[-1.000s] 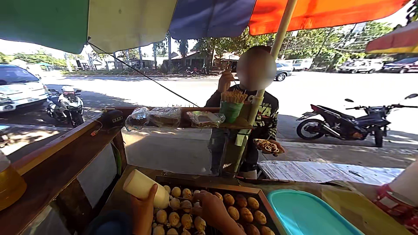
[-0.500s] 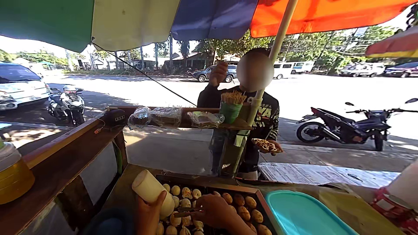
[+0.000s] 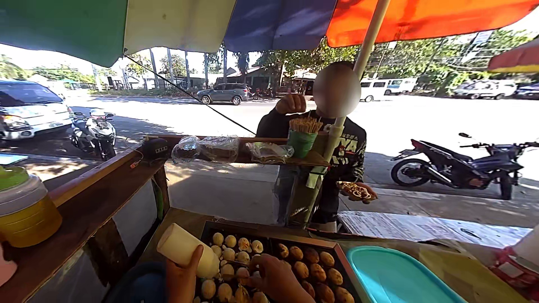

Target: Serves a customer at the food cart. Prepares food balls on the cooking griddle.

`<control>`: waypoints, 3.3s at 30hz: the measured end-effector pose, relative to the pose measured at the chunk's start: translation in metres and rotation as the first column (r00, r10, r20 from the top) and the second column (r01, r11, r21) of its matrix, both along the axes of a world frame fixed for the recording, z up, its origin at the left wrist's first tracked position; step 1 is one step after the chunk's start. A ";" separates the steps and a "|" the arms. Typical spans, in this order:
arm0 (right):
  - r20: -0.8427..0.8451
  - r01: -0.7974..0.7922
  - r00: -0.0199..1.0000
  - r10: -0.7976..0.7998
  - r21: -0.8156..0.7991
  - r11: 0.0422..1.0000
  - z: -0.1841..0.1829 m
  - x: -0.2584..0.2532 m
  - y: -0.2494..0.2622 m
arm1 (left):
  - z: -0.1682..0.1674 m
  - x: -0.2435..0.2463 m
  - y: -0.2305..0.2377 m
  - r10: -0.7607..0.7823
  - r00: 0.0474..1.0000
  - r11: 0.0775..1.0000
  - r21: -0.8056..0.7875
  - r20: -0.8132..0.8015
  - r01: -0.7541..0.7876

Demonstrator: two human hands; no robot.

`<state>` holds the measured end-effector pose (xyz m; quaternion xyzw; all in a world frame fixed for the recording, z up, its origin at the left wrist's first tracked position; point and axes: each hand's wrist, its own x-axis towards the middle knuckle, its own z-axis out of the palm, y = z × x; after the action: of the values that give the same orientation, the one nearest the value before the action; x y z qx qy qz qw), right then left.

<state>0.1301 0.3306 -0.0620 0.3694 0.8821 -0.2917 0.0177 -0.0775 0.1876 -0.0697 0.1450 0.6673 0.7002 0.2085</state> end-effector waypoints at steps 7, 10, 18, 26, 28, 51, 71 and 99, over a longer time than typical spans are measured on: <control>0.170 -0.163 0.974 0.148 0.079 0.983 0.027 0.010 -0.023 | -0.004 0.018 -0.012 -0.071 0.977 0.994 -0.094 -0.201 0.053; 0.159 -0.144 0.978 0.133 0.058 0.988 0.040 0.017 -0.018 | -0.001 0.023 -0.018 -0.117 0.969 0.988 -0.124 -0.217 0.091; 0.115 -0.068 0.990 0.076 -0.073 0.995 0.020 0.016 -0.014 | 0.004 0.024 -0.025 -0.057 0.983 0.998 -0.020 -0.176 0.055; -0.008 0.049 0.999 -0.050 -0.086 0.995 -0.007 0.017 -0.027 | -0.004 0.014 -0.039 0.019 1.000 1.000 -0.004 -0.009 -0.019; -0.001 0.036 0.999 -0.036 -0.054 0.998 -0.010 0.017 -0.035 | -0.003 0.015 -0.044 0.021 0.999 1.000 0.003 0.031 -0.021; 0.232 -0.204 0.946 0.226 -0.115 0.972 0.040 0.020 -0.041 | 0.001 0.043 -0.067 -0.102 0.979 0.994 -0.055 -0.177 0.093; 0.068 -0.244 0.968 0.242 0.023 0.969 0.010 0.035 -0.077 | 0.004 0.042 -0.102 -0.006 0.999 1.000 0.022 -0.033 0.007; -0.020 -0.169 0.986 0.168 -0.085 0.982 0.001 0.039 -0.087 | 0.026 0.032 -0.115 0.062 0.955 0.997 0.014 0.291 -0.069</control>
<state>0.1694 0.2441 -0.0613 0.2903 0.8970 -0.3293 0.0524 -0.0451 0.0730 -0.0442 0.0208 0.6253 0.7285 0.2790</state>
